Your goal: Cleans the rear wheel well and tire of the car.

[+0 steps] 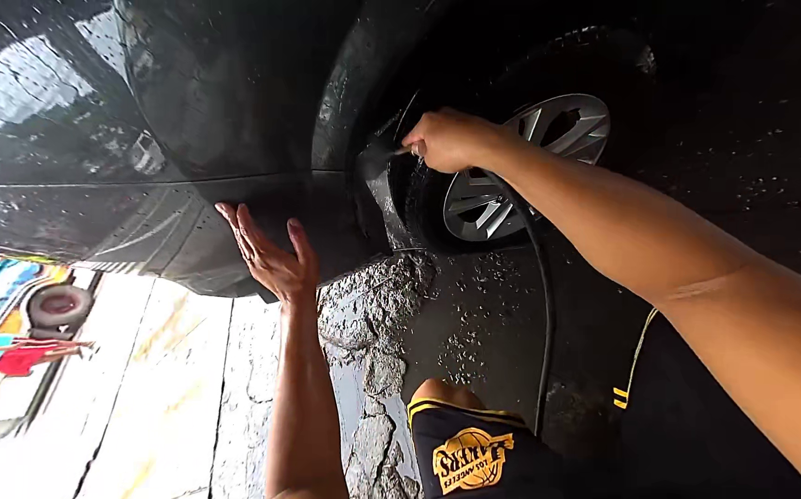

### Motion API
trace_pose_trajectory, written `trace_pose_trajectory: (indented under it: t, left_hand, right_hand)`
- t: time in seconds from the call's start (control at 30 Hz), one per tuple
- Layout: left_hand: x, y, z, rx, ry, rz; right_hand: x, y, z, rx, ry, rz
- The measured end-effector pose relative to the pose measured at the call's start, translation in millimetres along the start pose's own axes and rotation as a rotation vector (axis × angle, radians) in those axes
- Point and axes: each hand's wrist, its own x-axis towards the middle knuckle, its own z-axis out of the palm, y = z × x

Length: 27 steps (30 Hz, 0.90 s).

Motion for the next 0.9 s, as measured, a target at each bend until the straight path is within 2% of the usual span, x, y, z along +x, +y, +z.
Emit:
trace_pose_trajectory:
  t: [0.1,0.23,0.47,0.57,0.7,0.77,0.83,0.9]
  left_hand:
    - [3,2,1,-0.01,0.013,-0.004]
    - [4,6,2,-0.03,0.018,-0.021]
    - [3,10,1,-0.077,0.014,-0.047]
    - [2,7,6,-0.134,0.026,-0.027]
    - [-17,37,3,-0.211,0.046,-0.052]
    - [-43,67,12,-0.322,-0.089,-0.016]
    - [-76,102,37,-0.569,-0.311,-0.023]
    - [-105,140,55,-0.845,-0.57,-0.093]
  right_hand:
    - [-5,-3,4,-0.07,-0.065,-0.009]
    - [-5,7,-6,-0.06,0.066,0.094]
    - [-6,4,-24,-0.129,0.1,0.158]
    - [-10,0,-31,-0.207,0.045,0.128]
    - [-24,7,-43,-0.034,0.147,0.178]
    - [-27,16,-39,0.237,0.238,0.224]
    - [-28,23,-30,0.607,0.26,0.291]
    - [-29,30,-24,0.77,0.288,0.328]
